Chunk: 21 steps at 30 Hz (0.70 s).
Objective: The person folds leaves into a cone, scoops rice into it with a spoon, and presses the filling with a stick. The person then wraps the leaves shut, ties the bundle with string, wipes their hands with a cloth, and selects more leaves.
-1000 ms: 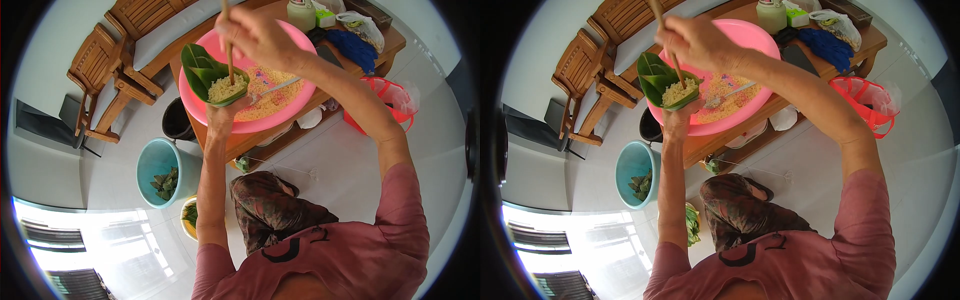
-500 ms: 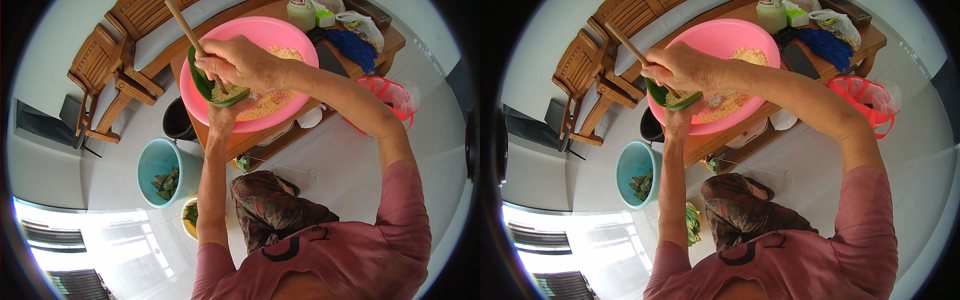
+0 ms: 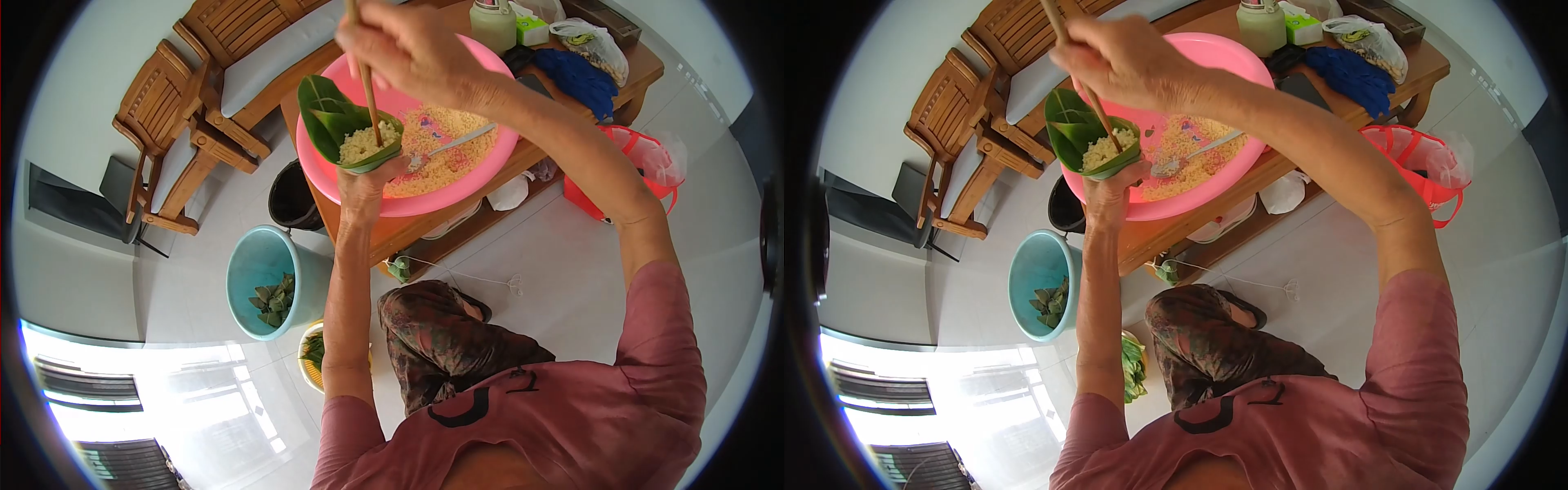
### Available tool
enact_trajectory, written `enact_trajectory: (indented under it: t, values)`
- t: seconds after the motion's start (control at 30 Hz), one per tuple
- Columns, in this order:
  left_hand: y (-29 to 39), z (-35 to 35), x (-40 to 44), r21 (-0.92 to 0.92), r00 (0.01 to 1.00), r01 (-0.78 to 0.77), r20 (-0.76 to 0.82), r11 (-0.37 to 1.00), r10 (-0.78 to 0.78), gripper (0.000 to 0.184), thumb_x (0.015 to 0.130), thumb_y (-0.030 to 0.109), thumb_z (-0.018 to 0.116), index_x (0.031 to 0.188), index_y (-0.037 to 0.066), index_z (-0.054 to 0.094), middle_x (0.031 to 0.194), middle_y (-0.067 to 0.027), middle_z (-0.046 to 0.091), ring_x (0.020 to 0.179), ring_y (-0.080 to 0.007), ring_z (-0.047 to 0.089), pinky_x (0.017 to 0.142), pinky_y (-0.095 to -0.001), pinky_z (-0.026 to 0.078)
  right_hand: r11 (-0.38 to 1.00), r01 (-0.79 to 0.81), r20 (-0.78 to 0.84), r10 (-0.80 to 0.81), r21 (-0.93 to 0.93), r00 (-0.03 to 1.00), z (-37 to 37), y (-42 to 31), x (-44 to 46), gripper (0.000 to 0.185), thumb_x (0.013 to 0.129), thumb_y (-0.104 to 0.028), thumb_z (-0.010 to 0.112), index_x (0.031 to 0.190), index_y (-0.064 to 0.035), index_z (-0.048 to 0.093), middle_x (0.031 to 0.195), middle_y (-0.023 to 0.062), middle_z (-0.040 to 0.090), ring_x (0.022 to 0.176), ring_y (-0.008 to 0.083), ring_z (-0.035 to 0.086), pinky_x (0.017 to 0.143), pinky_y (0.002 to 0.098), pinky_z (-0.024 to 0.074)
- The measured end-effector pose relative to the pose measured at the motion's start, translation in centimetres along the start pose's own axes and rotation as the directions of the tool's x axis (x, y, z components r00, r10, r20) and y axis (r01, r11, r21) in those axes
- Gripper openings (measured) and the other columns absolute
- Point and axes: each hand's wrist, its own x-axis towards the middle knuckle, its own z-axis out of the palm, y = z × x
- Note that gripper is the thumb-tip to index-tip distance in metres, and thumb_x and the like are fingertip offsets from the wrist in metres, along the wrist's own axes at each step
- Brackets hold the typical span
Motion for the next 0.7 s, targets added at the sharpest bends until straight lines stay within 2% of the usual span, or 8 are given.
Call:
enact_trajectory:
  t: [0.07, 0.1, 0.23, 0.33, 0.4, 0.53, 0.6, 0.7]
  values:
    - [-0.1, 0.3, 0.1, 0.012, 1.0, -0.012, 0.005, 1.0, 0.012, 0.038, 0.059, -0.002, 0.07, 0.094, 0.003, 0.056, 0.084, -0.0018, 0.057, 0.074, -0.0125, 0.055, 0.066, -0.0257, 0.046, 0.988, 0.111, -0.066, -0.118, -0.111, 0.991, -0.8, -0.8, 0.7, 0.024, 0.089, -0.022, 0.05, 0.08, 0.0004, 0.053, 0.061, 0.0082, 0.059, 0.055, 0.0143, 0.06, 0.049, 0.0277, 0.0478]
    - [-0.1, 0.4, 0.1, 0.027, 1.0, -0.012, 0.006, 1.0, 0.012, 0.038, 0.06, -0.004, 0.069, 0.094, 0.003, 0.056, 0.082, -0.0023, 0.056, 0.071, -0.0125, 0.054, 0.062, -0.0253, 0.046, 0.995, 0.104, -0.07, -0.104, -0.006, 0.992, -0.2, 0.0, 0.4, 0.024, 0.09, -0.022, 0.049, 0.082, 0.0004, 0.053, 0.061, 0.0081, 0.059, 0.054, 0.0144, 0.059, 0.051, 0.0268, 0.0475]
    - [0.0, 0.6, 0.1, 0.06, 0.999, -0.029, -0.022, 0.998, 0.03, 0.035, 0.06, -0.003, 0.068, 0.093, 0.003, 0.057, 0.081, -0.0021, 0.057, 0.071, -0.0116, 0.054, 0.061, -0.0247, 0.045, 0.987, -0.141, 0.109, 0.132, 0.077, 0.985, 1.9, 1.6, -1.9, 0.026, 0.09, -0.024, 0.048, 0.084, 0.0005, 0.052, 0.064, 0.0071, 0.06, 0.053, 0.0127, 0.058, 0.053, 0.0254, 0.0479]
    - [-0.3, 0.0, 0.3, 0.112, 1.0, 0.003, -0.025, 0.994, 0.0, 0.034, 0.06, -0.002, 0.069, 0.092, 0.003, 0.058, 0.083, -0.0012, 0.058, 0.074, -0.011, 0.055, 0.065, -0.0246, 0.046, 0.97, -0.179, 0.04, 0.174, 0.163, 0.984, 0.2, 2.1, -1.3, 0.023, 0.092, -0.023, 0.046, 0.087, -0.0011, 0.05, 0.068, 0.0035, 0.059, 0.055, 0.0058, 0.054, 0.051, 0.0215, 0.0455]
    - [-0.5, -0.2, 0.3, 0.123, 0.999, 0.021, -0.036, 0.992, -0.016, 0.034, 0.06, -0.001, 0.069, 0.092, 0.003, 0.058, 0.083, -0.001, 0.058, 0.074, -0.0109, 0.055, 0.066, -0.0244, 0.045, 0.997, -0.028, -0.182, 0.041, 0.074, 0.982, -2.2, 3.6, -0.2, 0.03, 0.093, -0.025, 0.041, 0.08, -0.0007, 0.052, 0.064, 0.0064, 0.061, 0.051, 0.0083, 0.057, 0.047, 0.0222, 0.0456]
    - [0.0, 0.5, 0.1, 0.098, 0.998, -0.031, -0.046, 0.995, 0.036, 0.034, 0.06, -0.001, 0.07, 0.092, 0.004, 0.058, 0.083, -0.001, 0.058, 0.074, -0.011, 0.054, 0.067, -0.0246, 0.045, 0.855, -0.381, -0.177, 0.339, -0.352, 0.924, -5.3, 11.1, -2.3, 0.035, 0.092, -0.029, 0.042, 0.077, 0.0012, 0.052, 0.062, 0.0077, 0.06, 0.051, 0.0124, 0.058, 0.048, 0.0257, 0.0466]
    - [0.4, 1.0, -0.1, 0.116, 0.996, -0.067, -0.048, 0.991, 0.073, 0.034, 0.06, 0.0, 0.07, 0.091, 0.004, 0.058, 0.083, -0.0012, 0.058, 0.074, -0.0111, 0.054, 0.067, -0.025, 0.045, 0.745, -0.57, -0.168, 0.548, -0.347, 0.819, -5.1, 14.7, -4.4, 0.038, 0.089, -0.03, 0.047, 0.073, 0.0038, 0.054, 0.058, 0.009, 0.059, 0.051, 0.0162, 0.059, 0.049, 0.0293, 0.0471]
    - [0.6, 1.3, -0.4, 0.159, 0.993, -0.092, -0.059, 0.983, 0.103, 0.033, 0.061, 0.001, 0.071, 0.091, 0.004, 0.058, 0.082, -0.0013, 0.058, 0.074, -0.0113, 0.054, 0.068, -0.0257, 0.045, 0.59, -0.616, -0.018, 0.714, -0.522, 0.699, -5.8, 15.7, -5.4, 0.041, 0.087, -0.033, 0.051, 0.072, 0.0049, 0.056, 0.057, 0.0099, 0.059, 0.052, 0.017, 0.06, 0.05, 0.0304, 0.0475]
